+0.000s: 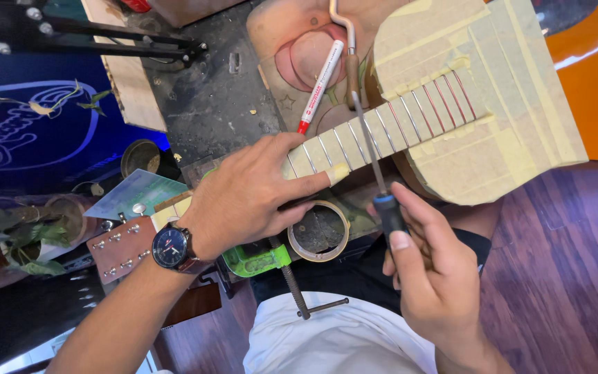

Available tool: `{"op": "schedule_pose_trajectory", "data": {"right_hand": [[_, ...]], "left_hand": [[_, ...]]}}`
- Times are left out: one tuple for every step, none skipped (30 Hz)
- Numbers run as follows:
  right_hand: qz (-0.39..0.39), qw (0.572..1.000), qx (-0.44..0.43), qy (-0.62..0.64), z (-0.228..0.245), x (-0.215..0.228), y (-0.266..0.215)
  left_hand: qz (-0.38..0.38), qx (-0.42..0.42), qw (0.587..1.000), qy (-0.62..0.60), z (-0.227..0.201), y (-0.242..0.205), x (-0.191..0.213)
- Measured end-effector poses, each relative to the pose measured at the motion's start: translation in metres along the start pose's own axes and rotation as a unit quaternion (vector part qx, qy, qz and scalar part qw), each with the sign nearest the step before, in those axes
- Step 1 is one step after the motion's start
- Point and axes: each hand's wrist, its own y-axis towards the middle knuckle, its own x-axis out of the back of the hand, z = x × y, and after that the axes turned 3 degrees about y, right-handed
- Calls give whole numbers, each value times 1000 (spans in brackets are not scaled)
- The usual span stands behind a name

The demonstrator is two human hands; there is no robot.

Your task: The person files the fretboard of a guitar using a metal file. The guitar neck is clamped to a workbench, and the person repeatedly files the wood between the metal frets to smooth the surface.

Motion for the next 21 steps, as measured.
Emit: {"op": "schedule_pose_trajectory", "data": {"right_hand": [[-19,997,-8,74,-5,1,-5],[-18,997,-8,74,-9,2,-8],[-7,996,-17,91,-13,3,-10],[4,994,-25,108,-18,4,-12],[5,994,-23,108,-20,4,-14],[13,997,-31,68,-23,4,-16],[22,999,-38,28,-25,4,-18],[23,999,-37,27,-24,5,-19],[25,999,-23,0,-23,5,-19],[27,999,-10,-28,-22,5,-19],[27,999,-8,-28,-23,8,-24],[24,998,12,-56,-24,10,-27],[20,996,33,-84,-25,13,-31],[22,996,35,-84,-26,13,-31],[22,991,92,-96,-27,13,-32],[20,983,149,-107,-29,13,-32],[20,983,151,-106,-23,10,-22],[22,975,181,-124,-17,7,-16],[25,967,209,-142,-11,3,-9],[26,967,209,-141,-9,1,-1],[27,967,206,-148,-6,-2,7]], "left_hand": [[0,1,1000,3,-1,0,-1],[0,1,1000,3,-1,0,-2],[-2,1,1000,3,-1,-1,-3],[-5,0,1000,4,-1,-1,-3],[-6,1,1000,5,-2,-1,-3],[-6,1,1000,15,-3,-1,-3],[-6,0,1000,25,-3,-1,-3],[-7,2,1000,25,-4,-2,-3],[-7,5,999,32,-5,-2,-4],[-7,8,999,40,-5,-2,-4],[-9,9,999,41,-6,-2,-5],[-9,12,999,41,-7,-2,-5],[-9,16,999,42,-7,-2,-5],[-10,17,999,43,-7,-1,-5],[-8,17,999,44,-7,-1,-5],[-5,15,999,45,-7,1,-5],[-6,15,999,47,-5,1,-4],[-2,19,999,47,-6,1,-4],[2,22,999,47,-7,0,-4],[2,23,999,47,-8,-1,-5],[0,28,999,45,-8,-1,-6]]}}
